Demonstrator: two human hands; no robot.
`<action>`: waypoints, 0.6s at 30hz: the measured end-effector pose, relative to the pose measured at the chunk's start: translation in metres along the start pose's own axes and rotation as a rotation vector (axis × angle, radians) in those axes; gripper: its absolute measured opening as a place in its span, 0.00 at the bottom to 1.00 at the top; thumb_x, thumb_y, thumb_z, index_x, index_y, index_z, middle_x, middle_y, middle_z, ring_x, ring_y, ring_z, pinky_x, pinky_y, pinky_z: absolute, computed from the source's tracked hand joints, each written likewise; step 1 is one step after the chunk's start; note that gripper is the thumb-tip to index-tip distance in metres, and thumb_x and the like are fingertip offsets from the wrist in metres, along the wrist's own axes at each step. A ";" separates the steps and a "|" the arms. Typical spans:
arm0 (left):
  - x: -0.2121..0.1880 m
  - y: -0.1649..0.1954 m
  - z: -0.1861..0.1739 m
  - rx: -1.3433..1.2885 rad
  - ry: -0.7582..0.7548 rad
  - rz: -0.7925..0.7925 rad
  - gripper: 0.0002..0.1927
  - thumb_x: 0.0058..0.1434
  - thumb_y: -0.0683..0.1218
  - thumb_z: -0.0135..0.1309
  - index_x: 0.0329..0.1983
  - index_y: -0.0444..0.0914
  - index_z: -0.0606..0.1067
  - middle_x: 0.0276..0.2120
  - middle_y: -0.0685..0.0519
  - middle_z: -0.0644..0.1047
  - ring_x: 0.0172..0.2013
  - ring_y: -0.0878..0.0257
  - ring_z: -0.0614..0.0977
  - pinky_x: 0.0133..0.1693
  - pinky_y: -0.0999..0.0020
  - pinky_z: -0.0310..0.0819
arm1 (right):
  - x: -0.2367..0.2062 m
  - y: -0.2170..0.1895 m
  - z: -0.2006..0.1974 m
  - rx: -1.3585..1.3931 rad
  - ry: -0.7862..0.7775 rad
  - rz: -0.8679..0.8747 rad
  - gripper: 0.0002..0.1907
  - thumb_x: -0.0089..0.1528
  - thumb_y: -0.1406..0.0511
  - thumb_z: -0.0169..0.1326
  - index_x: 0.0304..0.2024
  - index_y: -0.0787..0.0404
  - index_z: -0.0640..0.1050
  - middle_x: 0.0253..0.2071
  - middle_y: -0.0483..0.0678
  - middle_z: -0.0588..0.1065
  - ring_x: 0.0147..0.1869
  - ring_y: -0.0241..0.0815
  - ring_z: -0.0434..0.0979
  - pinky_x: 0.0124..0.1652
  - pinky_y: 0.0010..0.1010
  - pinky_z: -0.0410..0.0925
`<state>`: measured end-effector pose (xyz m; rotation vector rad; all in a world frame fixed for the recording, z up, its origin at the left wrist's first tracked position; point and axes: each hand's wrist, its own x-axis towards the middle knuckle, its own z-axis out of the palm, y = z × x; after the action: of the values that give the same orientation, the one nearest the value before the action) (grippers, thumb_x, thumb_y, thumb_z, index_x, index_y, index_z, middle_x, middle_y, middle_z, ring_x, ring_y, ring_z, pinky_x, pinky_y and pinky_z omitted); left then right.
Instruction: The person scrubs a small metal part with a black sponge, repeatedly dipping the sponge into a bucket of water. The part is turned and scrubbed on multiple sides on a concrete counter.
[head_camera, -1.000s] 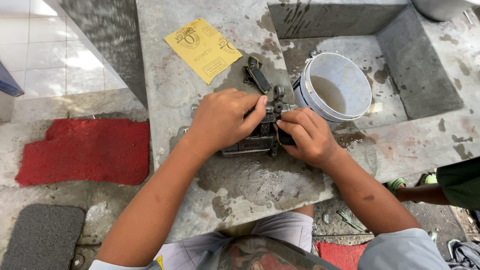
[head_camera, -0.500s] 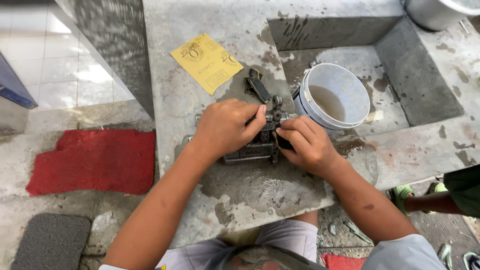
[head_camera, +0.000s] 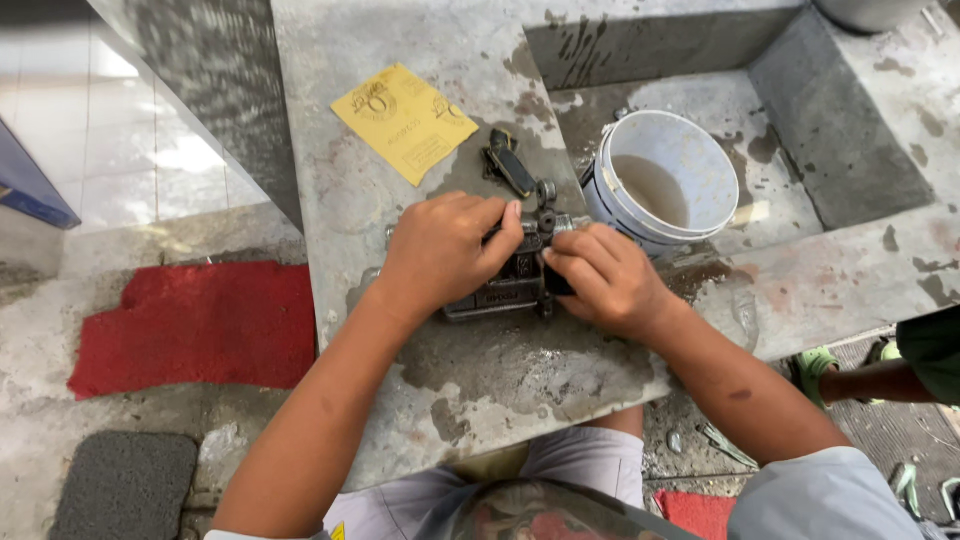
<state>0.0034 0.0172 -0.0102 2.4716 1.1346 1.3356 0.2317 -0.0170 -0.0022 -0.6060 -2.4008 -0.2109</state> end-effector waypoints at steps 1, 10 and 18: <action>0.000 -0.001 0.000 0.013 0.000 -0.018 0.16 0.67 0.47 0.56 0.23 0.38 0.76 0.19 0.46 0.76 0.24 0.49 0.79 0.27 0.53 0.72 | -0.001 0.001 0.000 -0.003 -0.008 0.017 0.23 0.46 0.74 0.67 0.42 0.72 0.75 0.44 0.57 0.74 0.42 0.56 0.77 0.41 0.42 0.72; -0.002 -0.003 0.001 0.001 0.021 0.024 0.16 0.68 0.47 0.56 0.23 0.39 0.75 0.21 0.46 0.76 0.25 0.49 0.79 0.29 0.53 0.72 | -0.005 0.002 0.003 -0.034 -0.009 -0.021 0.23 0.45 0.74 0.67 0.42 0.73 0.76 0.44 0.58 0.75 0.42 0.56 0.77 0.40 0.42 0.72; -0.003 -0.004 0.002 -0.008 0.039 0.052 0.16 0.67 0.47 0.56 0.23 0.39 0.75 0.22 0.49 0.78 0.25 0.50 0.79 0.29 0.54 0.72 | -0.007 0.004 0.004 -0.063 0.014 -0.027 0.21 0.47 0.75 0.67 0.41 0.72 0.76 0.43 0.57 0.75 0.41 0.54 0.77 0.39 0.41 0.72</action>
<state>0.0018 0.0187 -0.0152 2.4962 1.0776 1.4058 0.2361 -0.0150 -0.0097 -0.5994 -2.3972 -0.3027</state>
